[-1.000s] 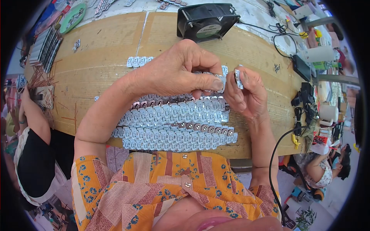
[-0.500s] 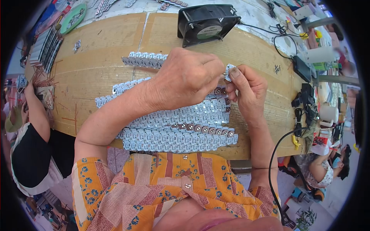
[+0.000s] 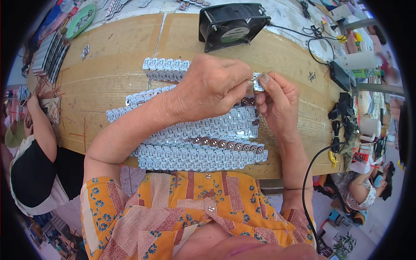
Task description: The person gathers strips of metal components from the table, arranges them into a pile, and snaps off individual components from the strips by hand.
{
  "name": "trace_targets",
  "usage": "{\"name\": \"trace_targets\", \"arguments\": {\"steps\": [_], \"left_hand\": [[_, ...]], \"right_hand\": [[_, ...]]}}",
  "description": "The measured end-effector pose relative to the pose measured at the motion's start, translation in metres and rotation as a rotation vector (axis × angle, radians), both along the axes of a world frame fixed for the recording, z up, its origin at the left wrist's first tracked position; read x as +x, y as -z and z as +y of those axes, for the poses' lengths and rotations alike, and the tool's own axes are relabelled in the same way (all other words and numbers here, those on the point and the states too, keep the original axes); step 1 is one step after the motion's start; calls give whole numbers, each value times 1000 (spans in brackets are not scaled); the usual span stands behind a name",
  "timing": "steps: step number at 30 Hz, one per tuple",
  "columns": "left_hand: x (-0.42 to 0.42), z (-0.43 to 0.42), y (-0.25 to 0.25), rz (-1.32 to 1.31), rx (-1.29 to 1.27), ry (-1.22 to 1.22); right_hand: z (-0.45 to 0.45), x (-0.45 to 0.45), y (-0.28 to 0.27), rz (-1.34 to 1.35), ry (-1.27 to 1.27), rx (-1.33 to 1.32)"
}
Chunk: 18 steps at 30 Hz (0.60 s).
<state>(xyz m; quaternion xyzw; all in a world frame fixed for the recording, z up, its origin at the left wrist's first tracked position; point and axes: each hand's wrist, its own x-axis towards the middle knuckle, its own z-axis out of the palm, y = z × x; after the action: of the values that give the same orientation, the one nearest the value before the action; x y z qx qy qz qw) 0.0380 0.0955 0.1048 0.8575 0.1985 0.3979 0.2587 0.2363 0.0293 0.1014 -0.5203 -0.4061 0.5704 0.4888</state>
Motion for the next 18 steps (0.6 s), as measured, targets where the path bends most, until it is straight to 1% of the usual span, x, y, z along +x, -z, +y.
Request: {"name": "trace_targets", "arguments": {"steps": [3, 6, 9, 12, 15, 18], "left_hand": [[3, 1, 7, 19, -37, -14], [6, -3, 3, 21, 21, -59], [3, -5, -4, 56, -42, 1], [4, -5, -1, 48, -25, 27], [3, -3, 1, 21, -81, 37], [1, -1, 1, 1, -108, 40]], "right_hand": [[13, 22, -8, -218, -159, -11], [17, 56, -8, -754, -309, 155], [19, 68, -9, -1330, -347, 227], [17, 73, -11, -1278, -285, 195], [15, 75, -22, -1281, -158, 216], [10, 58, -39, -884, -129, 188]]}}
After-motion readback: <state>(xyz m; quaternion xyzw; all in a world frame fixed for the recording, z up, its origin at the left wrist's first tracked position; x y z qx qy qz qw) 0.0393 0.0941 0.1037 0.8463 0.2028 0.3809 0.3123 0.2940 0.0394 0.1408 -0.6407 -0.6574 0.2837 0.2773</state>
